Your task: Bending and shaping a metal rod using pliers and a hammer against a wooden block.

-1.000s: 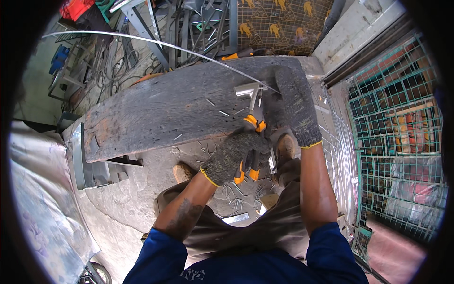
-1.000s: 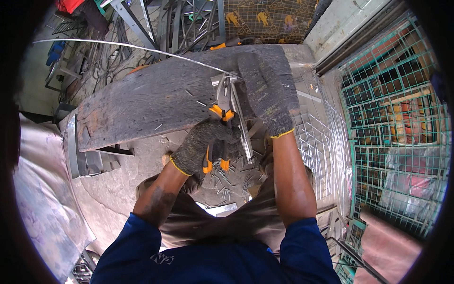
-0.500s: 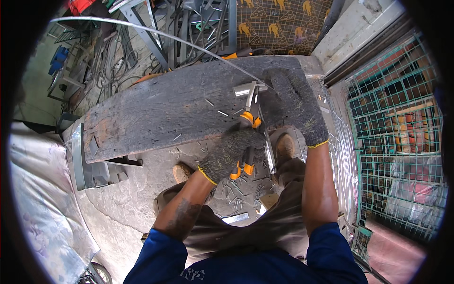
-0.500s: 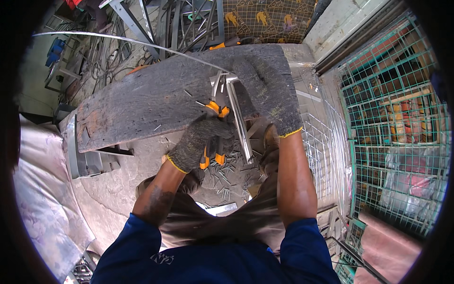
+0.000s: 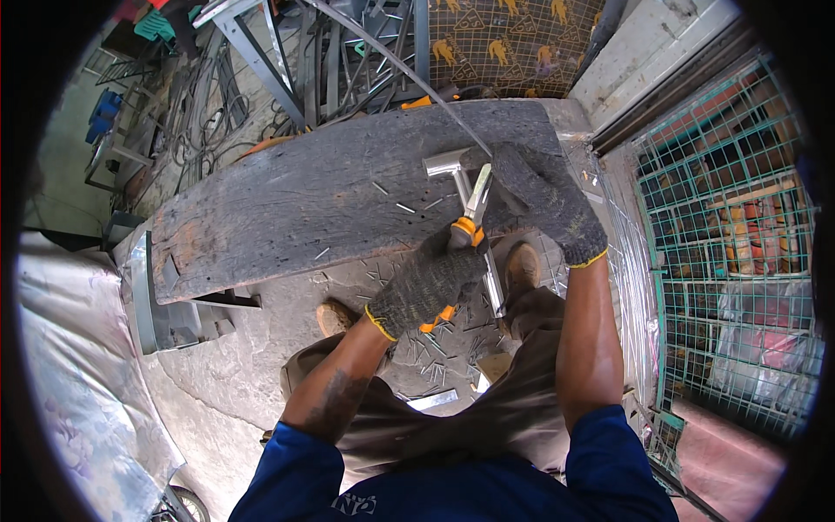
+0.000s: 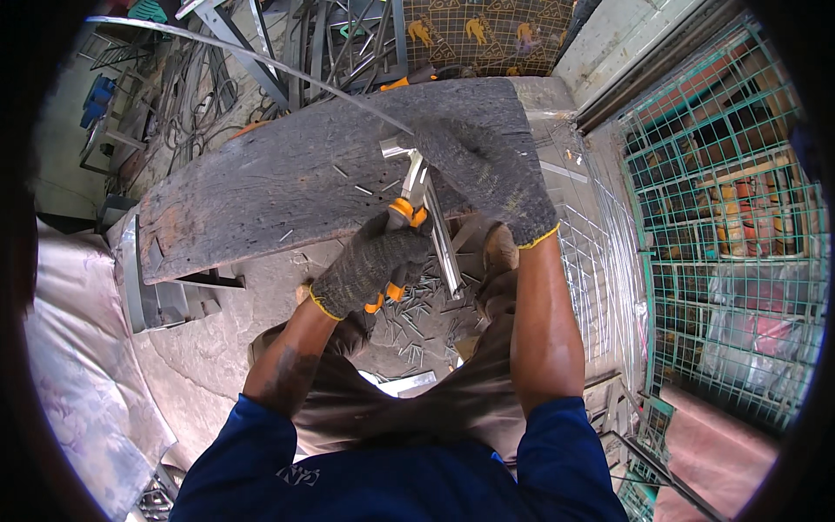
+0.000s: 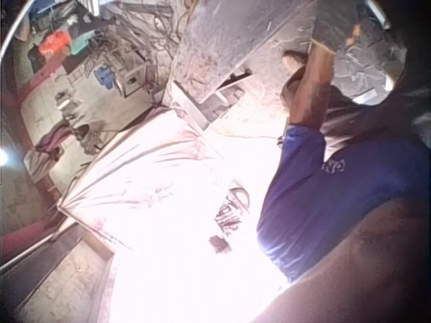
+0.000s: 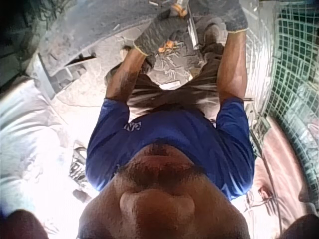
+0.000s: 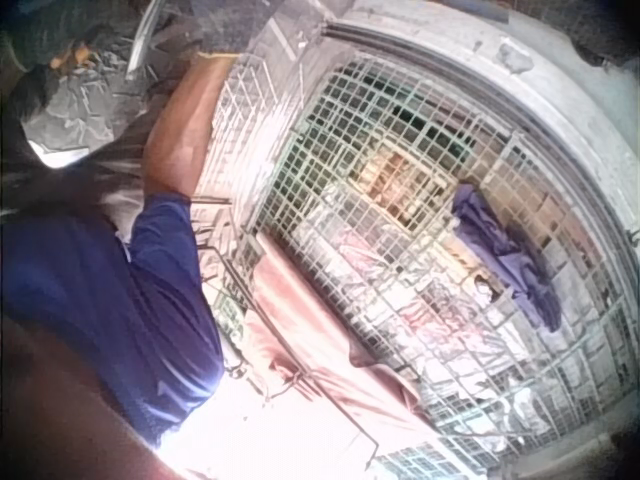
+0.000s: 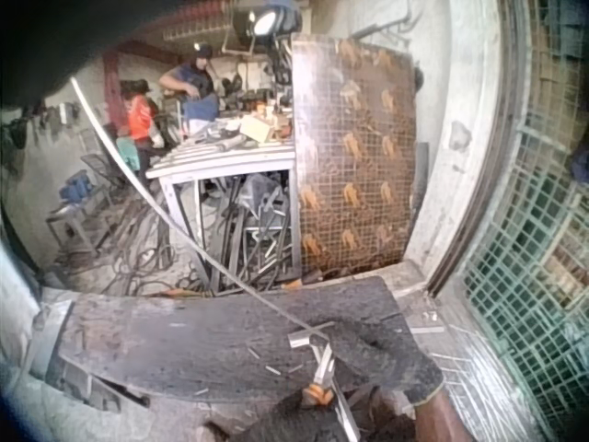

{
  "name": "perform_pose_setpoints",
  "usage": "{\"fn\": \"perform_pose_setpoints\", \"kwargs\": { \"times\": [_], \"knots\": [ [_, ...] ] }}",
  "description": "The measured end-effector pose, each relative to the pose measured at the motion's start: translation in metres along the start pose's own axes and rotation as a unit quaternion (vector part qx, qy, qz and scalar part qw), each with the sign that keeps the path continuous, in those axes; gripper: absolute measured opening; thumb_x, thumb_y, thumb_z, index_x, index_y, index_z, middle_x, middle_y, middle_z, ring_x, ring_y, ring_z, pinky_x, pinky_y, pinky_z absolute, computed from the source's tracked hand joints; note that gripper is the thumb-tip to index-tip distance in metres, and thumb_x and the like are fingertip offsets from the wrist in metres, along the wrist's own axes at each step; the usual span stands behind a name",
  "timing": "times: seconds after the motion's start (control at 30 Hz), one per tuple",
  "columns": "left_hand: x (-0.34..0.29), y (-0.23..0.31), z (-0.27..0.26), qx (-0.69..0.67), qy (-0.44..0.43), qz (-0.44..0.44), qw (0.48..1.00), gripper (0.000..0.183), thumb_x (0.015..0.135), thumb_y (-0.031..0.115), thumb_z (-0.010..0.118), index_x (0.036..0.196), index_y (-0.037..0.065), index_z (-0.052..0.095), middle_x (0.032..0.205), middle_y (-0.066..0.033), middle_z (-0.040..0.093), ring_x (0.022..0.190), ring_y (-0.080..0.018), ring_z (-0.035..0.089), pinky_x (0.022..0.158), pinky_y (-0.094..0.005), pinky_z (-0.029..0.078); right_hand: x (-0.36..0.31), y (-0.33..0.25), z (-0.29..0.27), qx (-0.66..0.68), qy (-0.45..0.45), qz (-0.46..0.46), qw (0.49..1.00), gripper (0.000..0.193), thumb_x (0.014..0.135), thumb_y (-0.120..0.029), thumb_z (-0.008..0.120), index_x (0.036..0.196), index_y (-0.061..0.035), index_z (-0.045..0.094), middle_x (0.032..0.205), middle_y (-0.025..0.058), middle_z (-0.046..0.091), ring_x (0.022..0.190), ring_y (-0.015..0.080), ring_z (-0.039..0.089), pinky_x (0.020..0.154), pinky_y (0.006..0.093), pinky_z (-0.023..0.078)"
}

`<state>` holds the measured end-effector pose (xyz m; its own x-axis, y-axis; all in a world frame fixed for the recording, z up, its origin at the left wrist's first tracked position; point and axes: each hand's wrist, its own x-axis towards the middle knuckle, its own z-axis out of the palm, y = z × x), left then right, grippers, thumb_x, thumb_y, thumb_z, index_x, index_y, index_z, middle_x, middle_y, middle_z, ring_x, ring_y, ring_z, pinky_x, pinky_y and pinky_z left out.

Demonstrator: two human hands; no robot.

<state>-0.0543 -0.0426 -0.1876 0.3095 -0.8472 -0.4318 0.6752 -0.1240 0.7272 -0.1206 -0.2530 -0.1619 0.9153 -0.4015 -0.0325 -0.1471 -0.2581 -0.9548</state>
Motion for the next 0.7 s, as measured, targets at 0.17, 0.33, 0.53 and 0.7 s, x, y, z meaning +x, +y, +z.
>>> {"fn": "perform_pose_setpoints", "kwargs": {
  "times": [0.17, 0.33, 0.53, 0.7],
  "knots": [
    [0.006, -0.008, 0.004, 0.122, 0.034, 0.057, 0.990, 0.027, 0.089, 0.010, 0.067, 0.115, 0.003, 0.060, 0.080, -0.0030, 0.060, 0.067, -0.0107, 0.058, 0.059, -0.0268, 0.048, -0.003, -0.005, -0.003, 0.020, 0.001, 0.033, 0.999, 0.041, 0.094, -0.017, 0.067, 0.131, -0.0028, 0.057, 0.117, 0.0066, 0.063, 0.098, 0.0124, 0.061, 0.080, 0.0238, 0.052],
    [0.027, -0.041, -0.024, 0.306, 0.061, 0.280, 0.908, 0.041, 0.093, 0.011, 0.062, 0.130, 0.003, 0.048, 0.088, -0.0059, 0.062, 0.077, -0.0174, 0.061, 0.069, -0.0338, 0.052, -0.007, -0.023, 0.009, -0.002, 0.031, -0.050, 0.998, 0.034, 0.092, -0.022, 0.068, 0.120, -0.0031, 0.067, 0.111, 0.0082, 0.070, 0.096, 0.0153, 0.065, 0.083, 0.0304, 0.053],
    [0.003, 0.009, 0.002, 0.469, 0.143, 0.176, 0.853, 0.045, 0.092, 0.009, 0.059, 0.133, 0.001, 0.043, 0.101, -0.0208, 0.063, 0.094, -0.0313, 0.065, 0.079, -0.0407, 0.050, -0.001, -0.023, 0.017, -0.083, 0.068, -0.041, 0.993, 0.042, 0.092, -0.029, 0.068, 0.123, -0.0016, 0.064, 0.114, 0.0156, 0.069, 0.102, 0.0216, 0.065, 0.087, 0.0337, 0.051],
    [0.011, 0.005, -0.004, 0.471, 0.150, 0.251, 0.832, 0.040, 0.091, 0.009, 0.060, 0.128, 0.001, 0.047, 0.096, -0.0207, 0.064, 0.091, -0.0346, 0.066, 0.077, -0.0411, 0.051, 0.002, -0.018, 0.024, -0.093, 0.119, 0.041, 0.988, 0.042, 0.092, -0.028, 0.067, 0.123, -0.0004, 0.064, 0.116, 0.0143, 0.067, 0.104, 0.0208, 0.062, 0.091, 0.0332, 0.049]
  ]
}}
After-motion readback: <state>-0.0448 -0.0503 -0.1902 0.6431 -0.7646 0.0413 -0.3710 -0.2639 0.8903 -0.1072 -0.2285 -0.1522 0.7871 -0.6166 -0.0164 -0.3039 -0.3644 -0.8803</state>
